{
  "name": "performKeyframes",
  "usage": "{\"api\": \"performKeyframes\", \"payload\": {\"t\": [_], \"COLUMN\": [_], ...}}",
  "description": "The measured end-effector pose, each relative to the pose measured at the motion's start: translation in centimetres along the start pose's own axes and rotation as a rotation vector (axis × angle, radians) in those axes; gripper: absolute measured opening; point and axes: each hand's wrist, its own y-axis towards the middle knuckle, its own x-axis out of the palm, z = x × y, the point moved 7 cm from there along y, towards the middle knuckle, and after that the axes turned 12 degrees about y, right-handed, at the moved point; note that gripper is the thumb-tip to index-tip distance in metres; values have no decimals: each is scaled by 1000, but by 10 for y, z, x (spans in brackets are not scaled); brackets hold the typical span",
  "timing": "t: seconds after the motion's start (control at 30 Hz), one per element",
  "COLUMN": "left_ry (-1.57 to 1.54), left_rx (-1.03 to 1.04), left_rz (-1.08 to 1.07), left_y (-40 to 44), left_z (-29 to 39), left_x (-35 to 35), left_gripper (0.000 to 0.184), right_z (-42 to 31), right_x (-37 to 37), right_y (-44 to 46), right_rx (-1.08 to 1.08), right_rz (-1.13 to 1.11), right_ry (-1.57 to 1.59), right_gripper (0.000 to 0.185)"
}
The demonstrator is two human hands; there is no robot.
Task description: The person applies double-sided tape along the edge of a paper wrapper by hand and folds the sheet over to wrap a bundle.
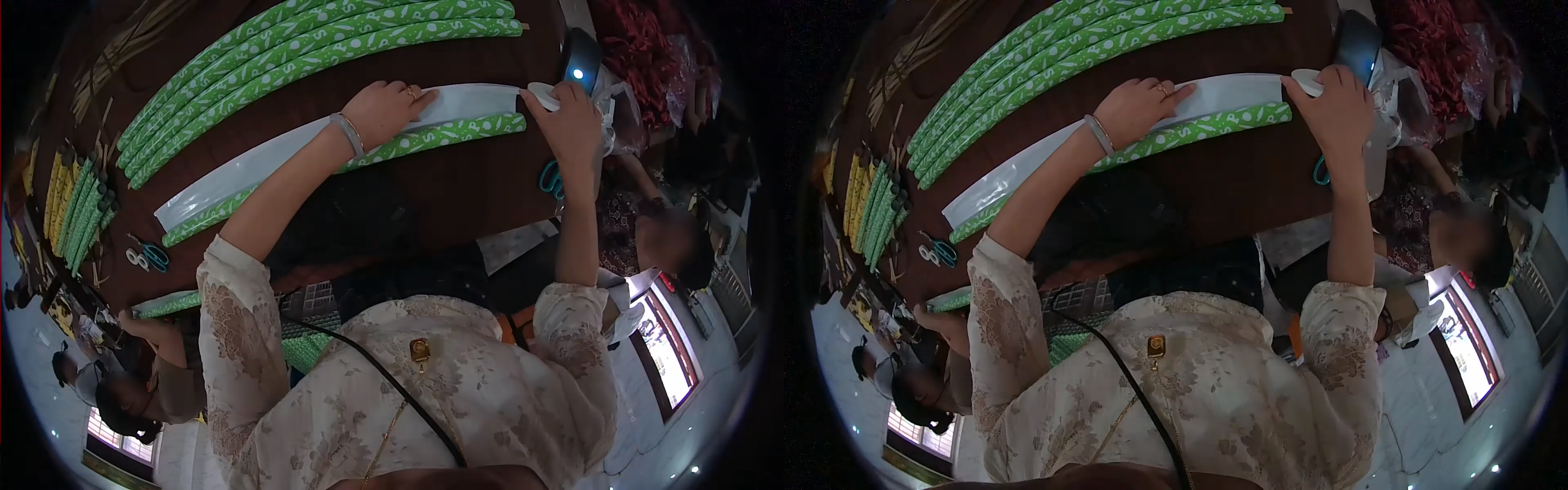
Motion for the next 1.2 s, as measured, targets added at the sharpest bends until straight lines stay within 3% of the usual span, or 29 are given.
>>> {"api": "performKeyframes", "payload": {"t": [0.27, 0.33, 0.73, 1.2], "left_ry": [31, 23, -9, 9], "left_rx": [7, 23, 78, 191], "left_rz": [-68, 110, 269, 145], "left_y": [14, 16, 22, 27], "left_z": [-2, -1, 5, -2], "left_x": [-2, -12, -21, -9], "left_gripper": [42, 38, 32, 34], "right_z": [-6, -4, -4, -5], "right_x": [-5, -2, 5, 9], "right_y": [-4, -6, -2, 3], "right_rx": [72, 112, 29, 39], "right_rz": [-13, -36, 62, 34], "right_ry": [-1, -9, -95, -144], "right_gripper": [42, 41, 41, 41]}}
